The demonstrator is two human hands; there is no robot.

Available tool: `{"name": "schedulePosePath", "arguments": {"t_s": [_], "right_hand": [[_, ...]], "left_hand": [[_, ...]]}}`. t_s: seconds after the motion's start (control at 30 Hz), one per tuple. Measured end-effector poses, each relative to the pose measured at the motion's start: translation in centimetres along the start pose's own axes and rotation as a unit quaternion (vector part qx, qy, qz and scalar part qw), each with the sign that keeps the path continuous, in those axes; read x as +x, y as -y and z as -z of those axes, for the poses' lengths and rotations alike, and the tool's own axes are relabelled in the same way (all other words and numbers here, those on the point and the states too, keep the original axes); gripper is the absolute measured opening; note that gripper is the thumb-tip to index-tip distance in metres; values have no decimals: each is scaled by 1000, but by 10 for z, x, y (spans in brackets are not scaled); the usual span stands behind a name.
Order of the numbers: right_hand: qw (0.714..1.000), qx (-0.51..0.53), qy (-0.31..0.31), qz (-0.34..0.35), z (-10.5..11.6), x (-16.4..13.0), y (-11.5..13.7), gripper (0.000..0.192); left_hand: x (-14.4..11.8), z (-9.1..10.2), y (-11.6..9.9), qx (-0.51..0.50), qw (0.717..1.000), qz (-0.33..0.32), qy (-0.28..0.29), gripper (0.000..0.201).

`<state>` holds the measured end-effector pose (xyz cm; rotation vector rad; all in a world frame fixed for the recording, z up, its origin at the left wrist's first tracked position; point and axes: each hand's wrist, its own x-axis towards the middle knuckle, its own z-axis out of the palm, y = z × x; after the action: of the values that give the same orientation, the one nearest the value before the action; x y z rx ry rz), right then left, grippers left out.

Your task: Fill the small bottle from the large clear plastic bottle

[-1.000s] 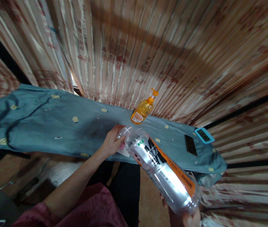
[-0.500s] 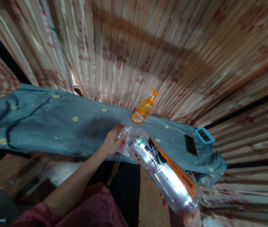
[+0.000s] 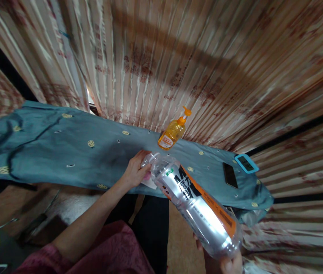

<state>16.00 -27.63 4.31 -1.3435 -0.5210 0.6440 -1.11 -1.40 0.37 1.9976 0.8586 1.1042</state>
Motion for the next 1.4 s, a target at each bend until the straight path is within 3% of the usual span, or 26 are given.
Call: {"name": "schedulePosePath", "arguments": {"t_s": [0.33,0.83,1.17,1.4], "right_hand": [[998,21,-50,-21,-15,-1,12,70],[999,35,-34,-14,-10,-2,8,59],[1000,4,-20,-7,-10,0,6,71],[1000,12,-23,-3,-17,-4,9,67]], "left_hand": [[0,0,1,-2,1000,-3,-1,42],[1,0,0,-3,1000,-4,-1,43],[1,0,2,-3,1000,-6,-4,47],[1,-1,2,-3,1000,-11,-7,43]]}}
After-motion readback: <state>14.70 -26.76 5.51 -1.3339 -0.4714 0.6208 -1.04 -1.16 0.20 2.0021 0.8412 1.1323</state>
